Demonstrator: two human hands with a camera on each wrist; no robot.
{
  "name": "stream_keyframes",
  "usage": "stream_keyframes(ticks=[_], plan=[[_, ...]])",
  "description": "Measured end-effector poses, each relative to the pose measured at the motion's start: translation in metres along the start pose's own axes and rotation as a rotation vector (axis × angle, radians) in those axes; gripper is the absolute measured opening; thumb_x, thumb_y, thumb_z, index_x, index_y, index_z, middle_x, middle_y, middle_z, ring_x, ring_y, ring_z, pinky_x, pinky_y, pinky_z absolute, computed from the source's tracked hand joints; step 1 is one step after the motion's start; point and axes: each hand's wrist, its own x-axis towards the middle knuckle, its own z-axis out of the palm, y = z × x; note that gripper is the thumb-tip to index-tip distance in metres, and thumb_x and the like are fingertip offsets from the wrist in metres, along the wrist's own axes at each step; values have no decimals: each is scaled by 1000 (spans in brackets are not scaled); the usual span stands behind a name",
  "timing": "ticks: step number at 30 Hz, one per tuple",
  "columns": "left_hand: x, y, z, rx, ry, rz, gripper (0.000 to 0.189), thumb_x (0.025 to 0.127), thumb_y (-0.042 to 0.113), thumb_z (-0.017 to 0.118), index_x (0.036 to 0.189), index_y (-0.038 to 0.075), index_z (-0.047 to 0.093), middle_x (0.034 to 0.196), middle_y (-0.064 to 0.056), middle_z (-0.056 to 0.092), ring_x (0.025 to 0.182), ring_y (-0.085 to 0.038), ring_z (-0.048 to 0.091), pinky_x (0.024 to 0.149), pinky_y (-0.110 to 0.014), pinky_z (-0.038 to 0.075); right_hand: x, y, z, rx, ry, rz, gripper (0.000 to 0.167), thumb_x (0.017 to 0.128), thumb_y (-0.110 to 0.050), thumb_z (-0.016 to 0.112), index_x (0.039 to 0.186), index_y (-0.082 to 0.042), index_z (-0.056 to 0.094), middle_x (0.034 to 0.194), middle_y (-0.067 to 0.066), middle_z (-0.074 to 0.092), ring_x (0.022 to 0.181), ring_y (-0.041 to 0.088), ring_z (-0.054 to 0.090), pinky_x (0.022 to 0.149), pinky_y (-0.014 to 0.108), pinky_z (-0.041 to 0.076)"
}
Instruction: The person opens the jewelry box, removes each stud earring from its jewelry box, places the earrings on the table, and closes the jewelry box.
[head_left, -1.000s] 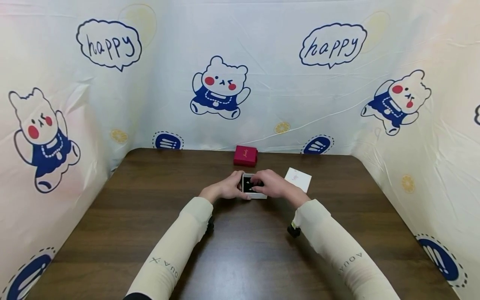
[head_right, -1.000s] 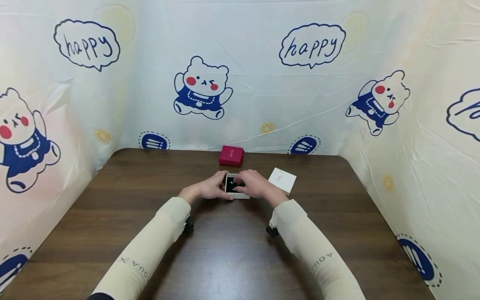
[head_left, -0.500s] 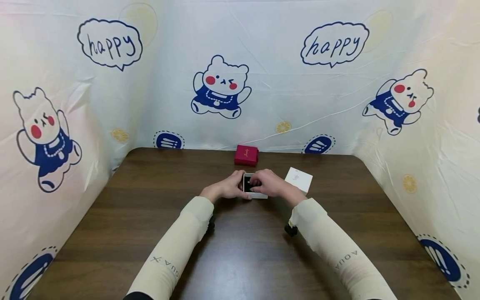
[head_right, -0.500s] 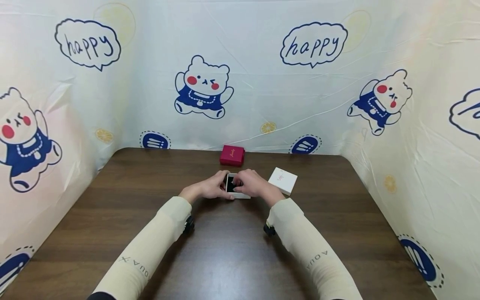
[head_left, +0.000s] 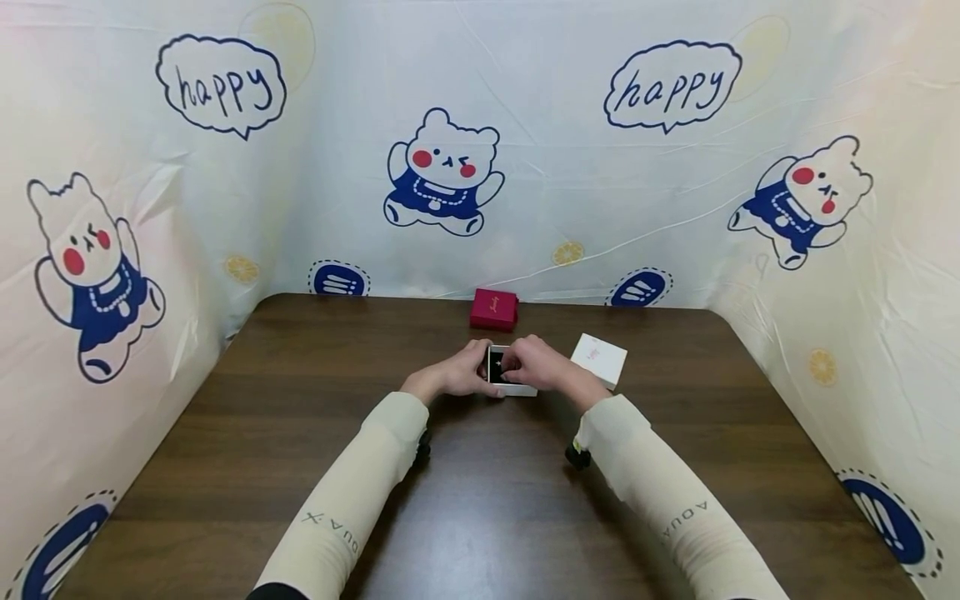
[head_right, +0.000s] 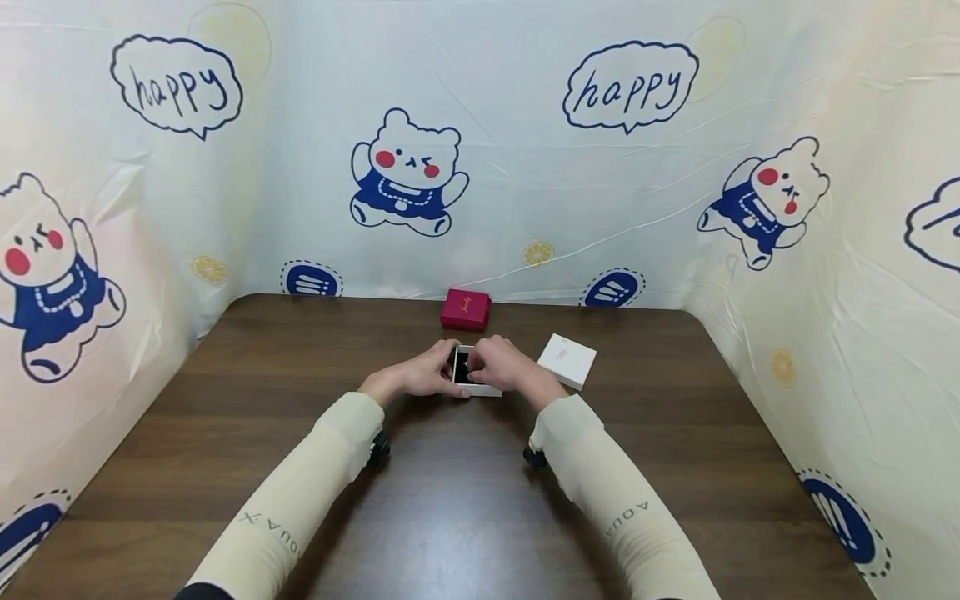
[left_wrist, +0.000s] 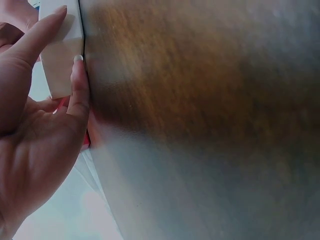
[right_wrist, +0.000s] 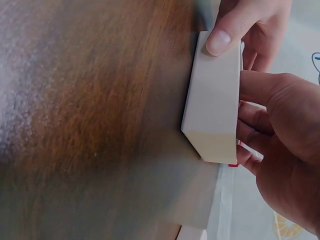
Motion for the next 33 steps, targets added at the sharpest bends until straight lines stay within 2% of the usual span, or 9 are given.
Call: stream_keyframes(ticks=[6, 16, 22, 33], plan=[[0, 1, 1, 0, -1, 9, 73, 86, 33, 84, 137, 3, 41, 125, -13, 42, 110, -23, 44, 93, -36, 41, 0, -1, -1, -40, 10, -36, 7, 95, -10, 73, 93, -8, 79, 84, 0, 73, 74, 10, 61, 72, 29, 53], [1, -2, 2, -2, 10, 13, 74, 84, 31, 85, 136, 2, 41, 122, -15, 44, 108, -23, 46, 93, -36, 43, -1, 0, 0, -40, -60, -47, 7, 98, -11, 70, 97, -8, 76, 84, -1, 68, 74, 12, 56, 71, 27, 51], [0, -2, 3, -6, 7, 6, 74, 85, 31, 85, 138, 3, 40, 126, -16, 43, 109, -23, 46, 94, -36, 43, -1, 3, 1, -43, -58, -56, 6, 98, -13, 70, 93, -11, 74, 82, -3, 66, 72, 11, 55, 70, 26, 49], [1, -2, 2, 1, 3, 9, 75, 85, 33, 85, 137, 3, 41, 122, -13, 44, 108, -22, 46, 93, -35, 43, -1, 4, -3, -22, -60, -61, 6, 98, -12, 69, 93, -11, 73, 84, -2, 67, 74, 11, 56, 73, 28, 50]])
